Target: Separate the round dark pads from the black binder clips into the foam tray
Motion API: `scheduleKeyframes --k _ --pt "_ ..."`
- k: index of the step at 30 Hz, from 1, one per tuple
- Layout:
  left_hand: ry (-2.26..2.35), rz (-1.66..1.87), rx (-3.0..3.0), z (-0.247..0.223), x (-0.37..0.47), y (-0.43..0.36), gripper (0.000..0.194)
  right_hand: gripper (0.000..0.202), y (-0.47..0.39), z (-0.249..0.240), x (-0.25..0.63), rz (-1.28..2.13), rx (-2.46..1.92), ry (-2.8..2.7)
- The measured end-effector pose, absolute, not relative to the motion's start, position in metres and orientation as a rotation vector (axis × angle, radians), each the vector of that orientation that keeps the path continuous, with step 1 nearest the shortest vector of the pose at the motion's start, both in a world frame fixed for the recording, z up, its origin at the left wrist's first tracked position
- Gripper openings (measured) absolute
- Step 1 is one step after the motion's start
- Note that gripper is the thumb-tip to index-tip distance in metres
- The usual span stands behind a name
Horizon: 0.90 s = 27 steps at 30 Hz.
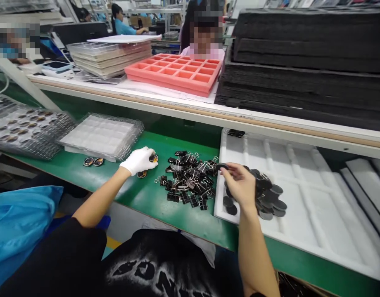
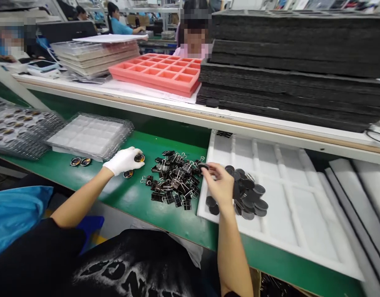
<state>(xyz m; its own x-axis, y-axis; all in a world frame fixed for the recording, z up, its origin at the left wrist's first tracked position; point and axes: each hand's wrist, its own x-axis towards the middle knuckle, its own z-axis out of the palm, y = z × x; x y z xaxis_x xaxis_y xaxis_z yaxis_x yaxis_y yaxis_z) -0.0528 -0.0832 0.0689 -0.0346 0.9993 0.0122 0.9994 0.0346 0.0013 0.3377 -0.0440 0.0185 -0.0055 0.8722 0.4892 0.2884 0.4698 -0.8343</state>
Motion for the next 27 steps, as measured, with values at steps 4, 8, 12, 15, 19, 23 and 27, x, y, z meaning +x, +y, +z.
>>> scheduleKeyframes --k 4,8,12,15,19,23,27 --pt "-1.961 -0.437 -2.429 0.088 0.010 -0.093 0.051 0.021 -0.064 0.023 0.308 0.544 -0.694 -1.729" --pt "-1.767 -0.455 -2.671 0.099 0.074 -0.104 0.045 0.039 -0.076 0.020 0.295 0.325 -0.465 -1.890" --pt "-1.750 -0.386 -2.712 0.099 0.094 -0.101 0.044 0.045 -0.072 0.016 0.300 0.107 -0.382 -2.014" --pt "-1.717 -0.396 -2.721 0.097 0.094 -0.097 0.040 0.047 -0.066 0.018 0.307 0.040 -0.411 -2.082" --pt "-1.690 -0.341 -2.682 0.094 0.098 -0.105 0.034 0.041 -0.069 0.023 0.307 0.422 -0.516 -2.007" --pt "-1.513 -0.366 -2.781 0.096 0.104 -0.111 0.044 0.049 -0.076 0.027 0.297 1.303 -0.811 -1.647" --pt "-1.456 -0.645 -2.881 0.101 0.087 -0.075 0.049 0.048 -0.068 0.027 0.297 1.742 -0.895 -1.251"
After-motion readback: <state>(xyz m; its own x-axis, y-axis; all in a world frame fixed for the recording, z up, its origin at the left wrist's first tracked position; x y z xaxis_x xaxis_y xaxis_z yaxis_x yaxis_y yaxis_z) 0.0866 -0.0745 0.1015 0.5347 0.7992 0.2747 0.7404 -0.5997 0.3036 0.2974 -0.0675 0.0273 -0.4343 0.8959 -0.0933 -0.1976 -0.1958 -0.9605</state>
